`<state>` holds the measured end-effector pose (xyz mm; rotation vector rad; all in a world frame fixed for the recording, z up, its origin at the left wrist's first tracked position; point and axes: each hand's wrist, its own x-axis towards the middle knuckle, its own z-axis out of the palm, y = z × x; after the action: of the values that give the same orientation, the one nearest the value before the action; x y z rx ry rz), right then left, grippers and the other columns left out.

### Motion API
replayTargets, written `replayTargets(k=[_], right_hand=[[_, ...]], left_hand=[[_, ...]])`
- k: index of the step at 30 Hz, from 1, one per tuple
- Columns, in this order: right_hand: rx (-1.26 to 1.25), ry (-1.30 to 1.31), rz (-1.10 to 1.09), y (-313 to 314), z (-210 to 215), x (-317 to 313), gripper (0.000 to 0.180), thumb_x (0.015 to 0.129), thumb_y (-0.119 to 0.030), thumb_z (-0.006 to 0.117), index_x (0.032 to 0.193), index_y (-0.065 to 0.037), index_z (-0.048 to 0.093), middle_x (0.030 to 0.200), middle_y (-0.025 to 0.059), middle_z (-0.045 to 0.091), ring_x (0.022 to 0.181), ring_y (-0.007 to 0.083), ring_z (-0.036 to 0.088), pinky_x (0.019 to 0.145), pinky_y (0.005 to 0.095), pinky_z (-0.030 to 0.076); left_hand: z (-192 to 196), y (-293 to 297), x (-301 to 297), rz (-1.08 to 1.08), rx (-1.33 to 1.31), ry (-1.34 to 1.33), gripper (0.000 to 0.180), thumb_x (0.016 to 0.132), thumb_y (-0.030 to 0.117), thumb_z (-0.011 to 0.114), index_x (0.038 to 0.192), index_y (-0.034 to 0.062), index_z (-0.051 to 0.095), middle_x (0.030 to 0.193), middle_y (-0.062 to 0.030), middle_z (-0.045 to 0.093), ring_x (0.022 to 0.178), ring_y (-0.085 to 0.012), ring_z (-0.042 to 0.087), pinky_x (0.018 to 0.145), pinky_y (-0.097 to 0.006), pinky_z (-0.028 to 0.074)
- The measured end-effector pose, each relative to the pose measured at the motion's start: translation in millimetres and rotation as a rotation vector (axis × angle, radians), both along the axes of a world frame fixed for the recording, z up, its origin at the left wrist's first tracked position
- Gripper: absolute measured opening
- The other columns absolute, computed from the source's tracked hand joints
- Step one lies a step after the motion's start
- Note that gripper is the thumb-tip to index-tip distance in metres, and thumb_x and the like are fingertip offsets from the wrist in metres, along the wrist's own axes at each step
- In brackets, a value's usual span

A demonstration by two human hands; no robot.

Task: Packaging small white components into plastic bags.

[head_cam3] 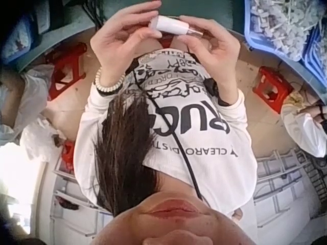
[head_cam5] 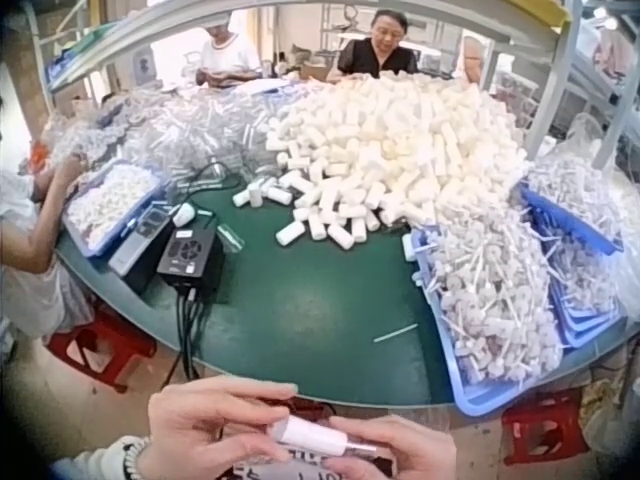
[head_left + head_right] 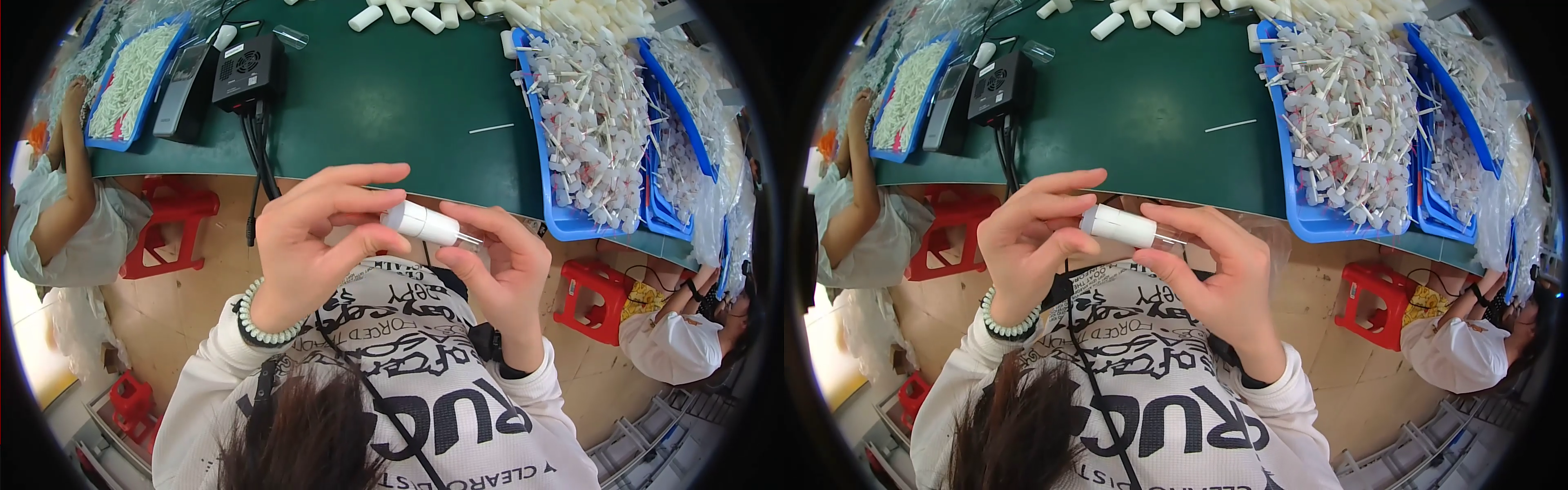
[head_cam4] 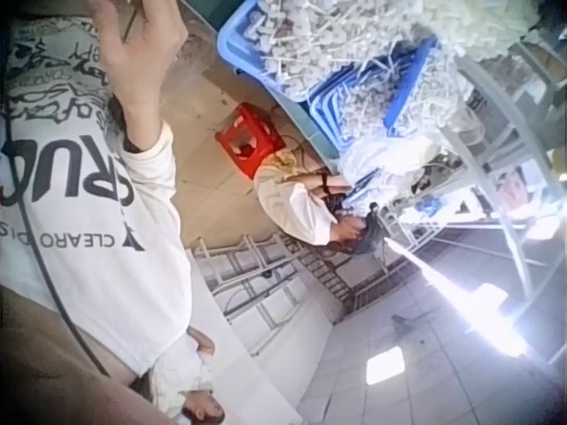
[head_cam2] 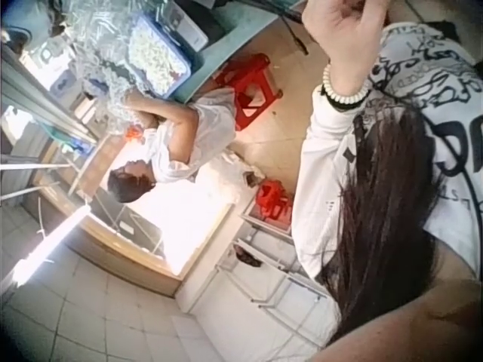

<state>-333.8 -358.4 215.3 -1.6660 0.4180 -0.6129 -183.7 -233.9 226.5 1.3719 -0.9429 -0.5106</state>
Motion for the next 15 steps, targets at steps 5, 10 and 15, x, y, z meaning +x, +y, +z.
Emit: replayTargets(k=[5, 10, 15], right_hand=[[-0.110, 0.020, -0.058, 9, 6, -7, 0.034, 0.071, -0.009, 0.075, 0.103, -0.001, 0.066, 0.086, 0.0113, 0.067, 0.074, 0.0164, 0.063, 0.066, 0.0249, 0.048], [-0.032, 0.021, -0.039, 17, 10, -8, 0.030, 0.071, -0.008, 0.074, 0.099, 0.000, 0.066, 0.086, 0.0102, 0.067, 0.073, 0.0163, 0.063, 0.065, 0.0248, 0.048], [-0.191, 0.032, -0.168, 18, 8, 4, 0.027, 0.072, -0.006, 0.074, 0.098, -0.001, 0.066, 0.089, 0.0082, 0.064, 0.071, 0.0152, 0.061, 0.063, 0.0241, 0.048]], left_hand=[[-2, 4, -9, -0.038, 0.013, -0.198, 0.035, 0.068, -0.003, 0.072, 0.102, 0.0019, 0.067, 0.103, -0.0132, 0.065, 0.083, -0.0205, 0.064, 0.066, -0.027, 0.052], [-6, 2, 7, -0.277, -0.022, 0.037, 0.040, 0.068, -0.002, 0.072, 0.107, -0.0031, 0.061, 0.100, -0.0175, 0.064, 0.086, -0.0210, 0.062, 0.075, -0.028, 0.051], [-14, -6, -23, -0.309, -0.078, 0.704, 0.046, 0.077, -0.006, 0.065, 0.120, -0.0040, 0.049, 0.121, -0.0134, 0.054, 0.109, -0.0197, 0.054, 0.095, -0.033, 0.043]])
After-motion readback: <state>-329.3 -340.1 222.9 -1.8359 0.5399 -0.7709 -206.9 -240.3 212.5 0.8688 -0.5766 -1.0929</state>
